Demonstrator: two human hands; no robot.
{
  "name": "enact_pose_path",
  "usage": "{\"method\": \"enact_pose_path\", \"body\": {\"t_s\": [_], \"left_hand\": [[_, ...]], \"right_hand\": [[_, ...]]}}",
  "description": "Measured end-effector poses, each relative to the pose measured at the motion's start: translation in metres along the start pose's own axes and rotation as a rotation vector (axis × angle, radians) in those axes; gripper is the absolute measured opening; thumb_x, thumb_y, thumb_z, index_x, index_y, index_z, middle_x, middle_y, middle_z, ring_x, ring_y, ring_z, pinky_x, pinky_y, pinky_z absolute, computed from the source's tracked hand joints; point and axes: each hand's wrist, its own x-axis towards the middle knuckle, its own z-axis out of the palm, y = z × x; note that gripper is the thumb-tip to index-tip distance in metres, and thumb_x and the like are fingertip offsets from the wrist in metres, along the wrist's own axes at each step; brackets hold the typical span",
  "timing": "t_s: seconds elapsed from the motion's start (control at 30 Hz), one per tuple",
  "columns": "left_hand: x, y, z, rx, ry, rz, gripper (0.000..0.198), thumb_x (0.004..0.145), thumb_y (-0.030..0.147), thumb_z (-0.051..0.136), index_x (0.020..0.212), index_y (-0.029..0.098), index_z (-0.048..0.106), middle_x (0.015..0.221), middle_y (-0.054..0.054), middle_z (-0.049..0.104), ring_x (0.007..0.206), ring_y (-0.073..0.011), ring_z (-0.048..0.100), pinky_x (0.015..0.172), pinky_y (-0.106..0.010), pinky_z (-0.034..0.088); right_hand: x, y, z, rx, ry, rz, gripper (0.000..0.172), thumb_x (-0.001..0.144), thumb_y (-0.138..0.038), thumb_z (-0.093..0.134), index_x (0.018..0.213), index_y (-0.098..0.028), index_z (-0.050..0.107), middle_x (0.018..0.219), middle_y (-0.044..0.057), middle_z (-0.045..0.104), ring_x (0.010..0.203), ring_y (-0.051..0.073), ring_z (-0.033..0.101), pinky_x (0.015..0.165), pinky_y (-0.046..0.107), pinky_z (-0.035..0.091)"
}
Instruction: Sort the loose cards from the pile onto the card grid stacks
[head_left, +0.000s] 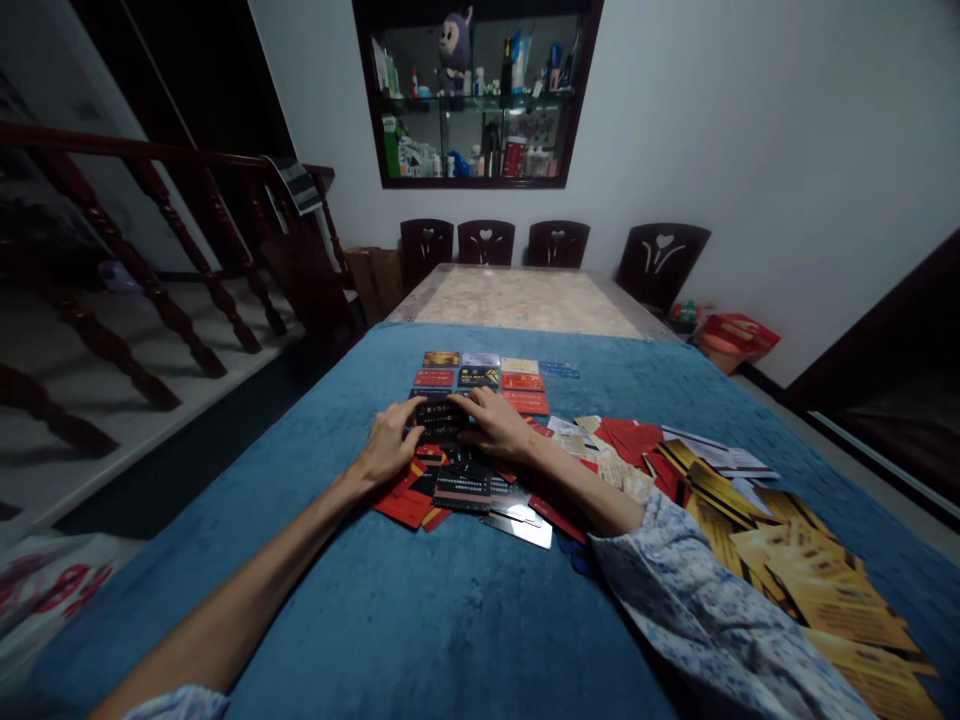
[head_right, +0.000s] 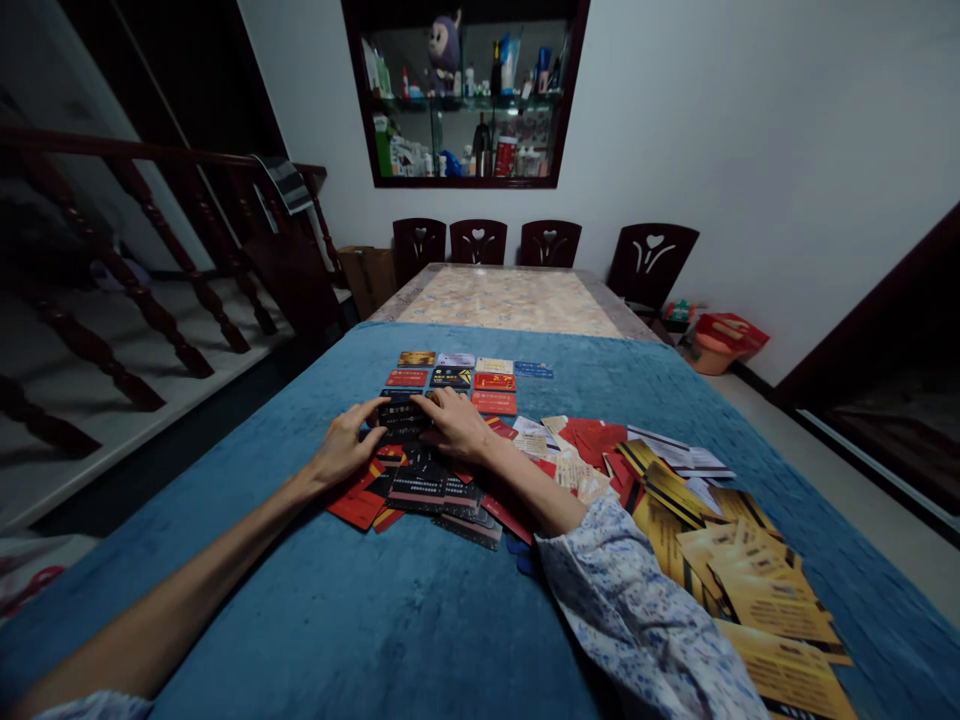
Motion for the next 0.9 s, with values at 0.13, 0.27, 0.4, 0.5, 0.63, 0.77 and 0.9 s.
{"method": "enact_pose_path", "body": {"t_s": [0.13,0.27,0.4,0.5,0.63,0.77,0.9], "left_hand": [[0.001,-0.003,0.0,-0.005,-0.03,0.003,0.054,0.085,0.022,0.061,0.139,0.018,0.054,0.114,-0.01,0.067,0.107,-0.0267,0.062,0.1,-0.048,0.049],[0.001,-0.005,-0.001,0.016,-0.066,0.013,0.06,0.083,0.023,0.065,0.141,0.018,0.052,0.117,-0.011,0.065,0.11,-0.0289,0.06,0.1,-0.051,0.048],[0.001,-0.005,-0.003,0.025,-0.1,0.019,0.055,0.085,0.024,0.064,0.138,0.019,0.055,0.117,-0.011,0.065,0.112,-0.0293,0.059,0.1,-0.051,0.047],[0.001,-0.007,-0.003,0.034,-0.107,0.024,0.052,0.085,0.024,0.065,0.135,0.019,0.057,0.117,-0.011,0.064,0.112,-0.0291,0.058,0.1,-0.051,0.046],[0.001,-0.007,-0.002,0.063,-0.12,0.032,0.05,0.084,0.022,0.065,0.133,0.022,0.057,0.122,-0.009,0.06,0.116,-0.0292,0.056,0.1,-0.05,0.045],[0.002,-0.002,-0.004,0.091,-0.133,0.015,0.049,0.084,0.022,0.064,0.132,0.022,0.057,0.124,-0.01,0.058,0.121,-0.0308,0.053,0.101,-0.052,0.042],[0.005,0.005,-0.006,0.088,-0.136,0.025,0.049,0.084,0.022,0.062,0.133,0.021,0.056,0.127,-0.011,0.056,0.122,-0.031,0.051,0.103,-0.053,0.039]], "right_hand": [[-0.002,-0.002,-0.003,-0.022,-0.01,0.044,0.064,0.092,-0.038,0.066,0.148,-0.016,0.046,0.121,0.016,0.058,0.107,0.028,0.048,0.088,0.041,0.042],[-0.003,-0.003,-0.007,-0.019,-0.041,0.046,0.063,0.094,-0.046,0.061,0.147,-0.014,0.047,0.122,0.017,0.06,0.11,0.029,0.048,0.091,0.042,0.042],[-0.004,0.0,-0.005,-0.037,-0.042,0.049,0.061,0.093,-0.049,0.061,0.143,-0.014,0.051,0.121,0.017,0.061,0.109,0.028,0.048,0.09,0.042,0.043],[-0.003,0.002,-0.001,-0.053,-0.005,0.038,0.061,0.09,-0.05,0.065,0.14,-0.016,0.054,0.121,0.016,0.059,0.108,0.028,0.047,0.09,0.042,0.044],[-0.003,0.004,0.001,-0.055,0.022,0.02,0.061,0.087,-0.05,0.069,0.138,-0.017,0.056,0.123,0.016,0.056,0.109,0.028,0.046,0.091,0.044,0.044],[-0.001,0.006,-0.002,-0.068,-0.024,0.037,0.062,0.087,-0.051,0.07,0.137,-0.017,0.057,0.124,0.017,0.056,0.112,0.03,0.044,0.09,0.044,0.044],[0.001,0.008,-0.006,-0.081,-0.052,0.072,0.064,0.086,-0.052,0.07,0.138,-0.017,0.058,0.127,0.017,0.055,0.116,0.031,0.043,0.091,0.044,0.043]]}}
